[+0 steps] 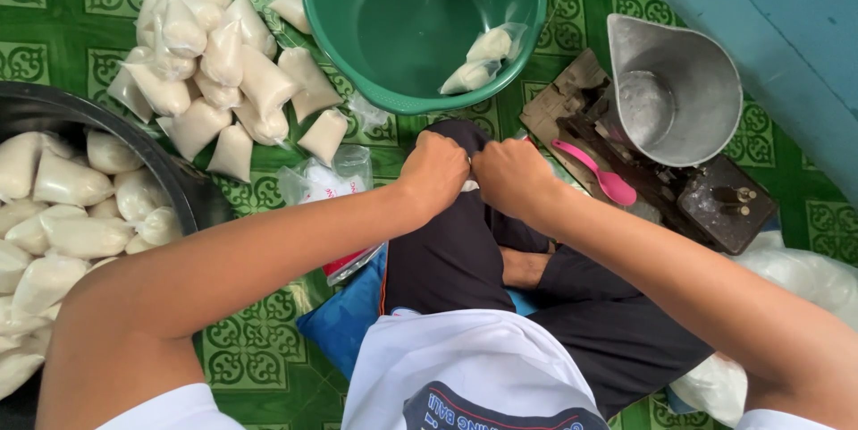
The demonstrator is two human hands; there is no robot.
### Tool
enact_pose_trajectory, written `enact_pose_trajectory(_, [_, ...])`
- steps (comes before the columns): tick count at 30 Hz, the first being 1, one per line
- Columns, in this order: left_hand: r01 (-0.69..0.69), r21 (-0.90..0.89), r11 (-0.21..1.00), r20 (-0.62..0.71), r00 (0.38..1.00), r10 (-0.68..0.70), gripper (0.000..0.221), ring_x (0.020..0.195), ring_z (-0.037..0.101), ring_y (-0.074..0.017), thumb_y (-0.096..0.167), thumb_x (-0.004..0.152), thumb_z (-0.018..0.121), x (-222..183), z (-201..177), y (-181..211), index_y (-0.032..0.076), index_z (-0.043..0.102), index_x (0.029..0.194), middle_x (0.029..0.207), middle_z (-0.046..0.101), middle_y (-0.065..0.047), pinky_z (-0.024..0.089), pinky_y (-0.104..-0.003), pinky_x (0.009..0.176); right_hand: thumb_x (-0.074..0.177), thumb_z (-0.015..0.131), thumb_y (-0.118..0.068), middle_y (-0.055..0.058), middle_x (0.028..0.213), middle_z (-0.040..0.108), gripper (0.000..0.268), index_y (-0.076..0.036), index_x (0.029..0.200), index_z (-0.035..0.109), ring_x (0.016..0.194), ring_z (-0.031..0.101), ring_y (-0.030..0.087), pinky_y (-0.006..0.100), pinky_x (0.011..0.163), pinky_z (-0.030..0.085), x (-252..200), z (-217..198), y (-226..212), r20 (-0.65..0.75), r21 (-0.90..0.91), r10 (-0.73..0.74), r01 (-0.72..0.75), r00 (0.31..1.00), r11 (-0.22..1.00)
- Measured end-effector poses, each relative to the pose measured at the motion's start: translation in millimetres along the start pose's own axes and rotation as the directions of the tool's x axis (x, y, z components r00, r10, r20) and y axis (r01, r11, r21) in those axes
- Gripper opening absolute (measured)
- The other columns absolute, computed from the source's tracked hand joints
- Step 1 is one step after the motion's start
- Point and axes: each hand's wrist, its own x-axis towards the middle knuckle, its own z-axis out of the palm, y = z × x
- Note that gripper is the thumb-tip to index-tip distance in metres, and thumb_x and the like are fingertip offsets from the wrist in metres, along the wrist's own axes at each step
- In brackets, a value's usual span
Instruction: Filling small plastic bags with white powder and tying them shut by hand.
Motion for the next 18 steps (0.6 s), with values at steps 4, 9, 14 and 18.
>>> enact_pose_trajectory(4, [0.056, -0.044, 0.997, 0.035, 0.998, -0.054, 0.019, 0.057, 0.042, -0.0156, 0.013, 0.079, 0.057, 4.8, 2.6, 8.5, 0.023, 0.052, 0.063, 0.063, 0.048, 0.004, 0.026, -0.032, 0.054, 0.072, 0.059, -0.004, 0.012, 0.062, 0.066, 0.005, -0.004, 0.070, 0.064, 0.065, 0.071, 0.031, 0.039, 0.052, 0.059, 4.8, -8.7, 0.2, -0.039, 0.183, 0.041, -0.033, 0.998, 0.983])
enact_pose_trajectory(9, [0.171, -0.016, 0.985, 0.099, 0.981, -0.169, 0.019, 0.059, 0.043, -0.0136, 0.013, 0.079, 0.059, 6.2, 3.1, 9.6, 0.025, 0.054, 0.066, 0.066, 0.049, 0.007, 0.026, -0.033, 0.055, 0.077, 0.056, -0.002, 0.013, 0.069, 0.066, 0.013, 0.001, 0.089, 0.055, 0.069, 0.071, 0.035, 0.046, 0.055, 0.059, 8.0, -1.3, -13.4, 0.031, 0.201, 0.190, -0.193, 0.981, 0.960])
enact_pose_trajectory(14, [0.151, -0.070, 0.986, 0.125, 0.982, -0.142, 0.018, 0.060, 0.037, -0.0131, 0.022, 0.074, 0.060, 3.3, -6.1, 10.8, 0.025, 0.046, 0.063, 0.063, 0.042, 0.007, 0.020, -0.033, 0.058, 0.078, 0.055, -0.015, 0.010, 0.071, 0.066, 0.022, 0.001, 0.093, 0.058, 0.069, 0.071, 0.032, 0.045, 0.054, 0.058, 8.5, -1.3, -13.6, 0.227, 0.051, 0.082, -0.096, 0.970, 0.994])
enact_pose_trajectory(18, [0.076, -0.036, 0.996, 0.128, 0.989, -0.071, 0.014, 0.062, 0.042, -0.0163, 0.025, 0.079, 0.061, 2.9, -0.3, 2.4, 0.023, 0.053, 0.069, 0.066, 0.050, 0.003, 0.023, -0.033, 0.062, 0.076, 0.056, -0.018, 0.009, 0.067, 0.067, 0.022, 0.000, 0.084, 0.066, 0.065, 0.070, 0.029, 0.043, 0.048, 0.057, 6.8, -8.7, -8.2, 0.182, 0.037, 0.027, -0.034, 0.983, 0.999])
